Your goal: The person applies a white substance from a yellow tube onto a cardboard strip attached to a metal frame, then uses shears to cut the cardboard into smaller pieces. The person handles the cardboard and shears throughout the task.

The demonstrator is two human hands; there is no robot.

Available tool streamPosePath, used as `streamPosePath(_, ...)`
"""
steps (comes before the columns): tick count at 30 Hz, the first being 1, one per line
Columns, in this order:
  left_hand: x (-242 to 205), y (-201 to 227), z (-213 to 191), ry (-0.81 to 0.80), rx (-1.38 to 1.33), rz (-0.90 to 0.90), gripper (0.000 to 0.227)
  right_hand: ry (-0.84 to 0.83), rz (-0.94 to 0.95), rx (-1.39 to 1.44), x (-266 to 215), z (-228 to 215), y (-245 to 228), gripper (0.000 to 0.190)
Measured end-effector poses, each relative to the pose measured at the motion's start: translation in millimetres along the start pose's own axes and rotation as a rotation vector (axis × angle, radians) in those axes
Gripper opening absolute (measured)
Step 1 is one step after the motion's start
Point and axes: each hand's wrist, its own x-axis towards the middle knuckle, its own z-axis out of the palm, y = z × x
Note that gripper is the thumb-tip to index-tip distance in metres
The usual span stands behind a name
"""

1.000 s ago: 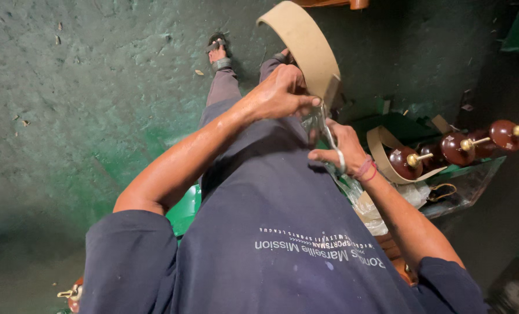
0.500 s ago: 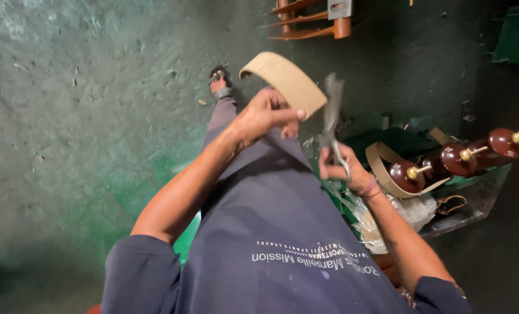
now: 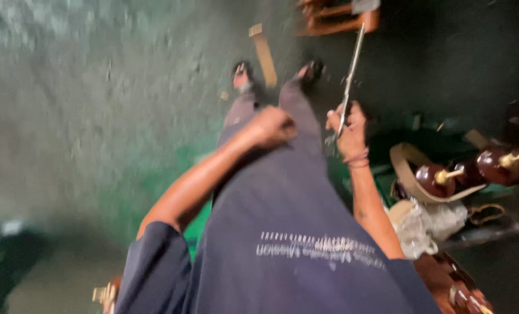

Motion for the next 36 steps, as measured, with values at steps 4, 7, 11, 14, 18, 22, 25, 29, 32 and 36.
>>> streamPosePath(4,-73,-89,-24,0.469,-0.026,-0.470,0.030,0.024,0.037,-0.402,-40,-42,74,0.027)
streamPosePath(7,-135,-139,-34,0.676,0.106,-0.675,0.026,-0.030,0.187,-0.481,-64,-54,117,0.026)
streamPosePath(11,-156,-181,-40,1.004,0.097,-0.892,0.046,-0.139,0.262,-0.578,-42,-59,141,0.030)
streamPosePath(14,-130,-231,-32,1.236,0.168,-0.907,0.071,-0.218,0.348,-0.486,-10,-44,157,0.028)
streamPosePath(18,-24,-335,13,1.028,0.067,-1.062,0.035,-0.317,0.450,-0.565,46,-33,185,0.026)
streamPosePath(22,111,-491,74,0.762,0.255,-1.014,0.026,-0.275,0.552,-0.679,89,-35,233,0.033)
streamPosePath(25,199,-597,119,0.862,0.049,-0.857,0.014,-0.347,0.261,-0.880,108,-55,249,0.029)
streamPosePath(29,294,-696,114,0.872,0.325,-0.749,0.015,-0.267,0.435,-0.896,143,-54,279,0.029)
streamPosePath(32,329,-738,114,0.892,0.465,-0.662,0.018,-0.249,0.491,-0.918,163,-63,303,0.030)
streamPosePath(36,344,-769,121,0.763,0.536,-0.580,0.023,-0.211,0.546,-0.931,180,-80,339,0.030)
